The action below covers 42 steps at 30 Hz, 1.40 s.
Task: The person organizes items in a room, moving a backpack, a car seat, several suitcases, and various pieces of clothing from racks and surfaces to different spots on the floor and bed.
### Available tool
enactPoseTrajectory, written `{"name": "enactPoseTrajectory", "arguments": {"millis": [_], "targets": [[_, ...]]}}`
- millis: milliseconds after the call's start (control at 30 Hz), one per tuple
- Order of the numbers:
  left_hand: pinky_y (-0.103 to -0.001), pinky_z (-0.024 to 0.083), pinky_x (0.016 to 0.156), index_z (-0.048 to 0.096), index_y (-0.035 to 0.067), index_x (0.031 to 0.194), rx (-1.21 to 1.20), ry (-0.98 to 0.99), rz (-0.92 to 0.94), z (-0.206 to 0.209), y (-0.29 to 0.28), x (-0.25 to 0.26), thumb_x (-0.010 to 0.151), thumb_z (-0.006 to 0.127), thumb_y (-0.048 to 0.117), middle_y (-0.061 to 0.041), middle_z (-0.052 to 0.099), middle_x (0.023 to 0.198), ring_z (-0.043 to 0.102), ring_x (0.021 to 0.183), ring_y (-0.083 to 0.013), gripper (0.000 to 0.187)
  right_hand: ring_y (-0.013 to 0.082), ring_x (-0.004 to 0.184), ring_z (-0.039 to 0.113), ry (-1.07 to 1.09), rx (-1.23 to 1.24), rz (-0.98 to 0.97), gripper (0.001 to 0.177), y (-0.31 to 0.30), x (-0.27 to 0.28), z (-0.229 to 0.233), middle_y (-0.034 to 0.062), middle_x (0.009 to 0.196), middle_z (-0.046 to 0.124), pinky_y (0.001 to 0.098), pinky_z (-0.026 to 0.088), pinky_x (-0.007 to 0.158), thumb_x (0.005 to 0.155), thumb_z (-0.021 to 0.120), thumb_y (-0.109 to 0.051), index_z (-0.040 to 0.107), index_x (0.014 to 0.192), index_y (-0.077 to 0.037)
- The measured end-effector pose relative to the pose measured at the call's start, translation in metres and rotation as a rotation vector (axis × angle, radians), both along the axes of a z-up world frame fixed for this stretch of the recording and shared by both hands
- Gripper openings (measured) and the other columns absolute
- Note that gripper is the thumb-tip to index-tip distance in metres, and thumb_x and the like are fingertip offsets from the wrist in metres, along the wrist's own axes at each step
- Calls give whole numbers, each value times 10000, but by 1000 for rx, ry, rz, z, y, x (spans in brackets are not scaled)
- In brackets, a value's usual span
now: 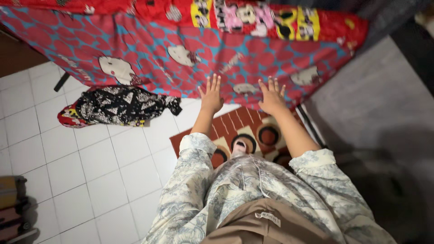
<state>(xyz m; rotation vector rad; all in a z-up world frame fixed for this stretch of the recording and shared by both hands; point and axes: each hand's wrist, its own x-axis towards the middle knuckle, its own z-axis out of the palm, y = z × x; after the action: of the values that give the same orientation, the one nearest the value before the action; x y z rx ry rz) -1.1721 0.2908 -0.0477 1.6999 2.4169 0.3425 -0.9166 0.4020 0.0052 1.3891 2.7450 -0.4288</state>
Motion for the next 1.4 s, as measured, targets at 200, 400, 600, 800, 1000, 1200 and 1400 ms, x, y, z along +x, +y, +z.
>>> {"name": "enactPoseTrajectory", "arguments": {"millis": [200,400,600,800,1000,1200,1400], "targets": [[-768,140,1167,82,163,1649,87,-39,25,26,89,-52,806,760,257,-42,28,1733,43,1593,-325,1086,414,1576,89,66,72,105,974,102,-59,11,205,1701,127,672,92,1213,793,776,-274,261,1620,-266],[-768,154,1163,90,140,1652,133,-57,37,43,146,-101,797,796,288,-52,42,1736,50,1594,-342,1119,427,1559,132,94,34,80,971,184,-118,4,223,1698,141,681,104,1221,807,769,-273,260,1634,-254],[-705,187,1187,103,125,1629,235,-157,-23,34,206,-168,788,821,293,-124,71,1712,69,1578,-389,1118,448,1551,128,102,7,134,933,228,-198,-4,245,1682,99,685,125,1198,781,795,-296,335,1593,-297],[-645,204,1225,109,110,1650,281,-280,-143,28,276,-242,808,803,230,-138,88,1715,96,1581,-416,1097,450,1566,115,159,-9,74,937,278,-285,0,221,1719,54,696,186,1170,767,819,-279,349,1578,-313],[-644,165,1233,107,105,1637,220,-191,-218,59,316,-311,795,783,196,-121,62,1729,61,1595,-375,1084,453,1564,104,183,-25,15,1005,310,-374,-6,231,1702,64,679,170,1206,772,819,-256,288,1625,-300],[-652,112,1241,96,97,1637,151,-181,-179,72,349,-352,822,762,208,-106,56,1724,48,1593,-349,1059,447,1565,97,159,-28,-62,988,335,-412,-9,240,1701,62,669,166,1214,815,800,-263,257,1640,-309],[-667,116,1228,110,106,1635,143,-194,-140,55,367,-372,871,751,249,-102,66,1725,56,1590,-345,1007,430,1586,66,219,-113,-134,1017,384,-421,-30,238,1713,29,652,136,1219,817,816,-273,229,1647,-316]]}}
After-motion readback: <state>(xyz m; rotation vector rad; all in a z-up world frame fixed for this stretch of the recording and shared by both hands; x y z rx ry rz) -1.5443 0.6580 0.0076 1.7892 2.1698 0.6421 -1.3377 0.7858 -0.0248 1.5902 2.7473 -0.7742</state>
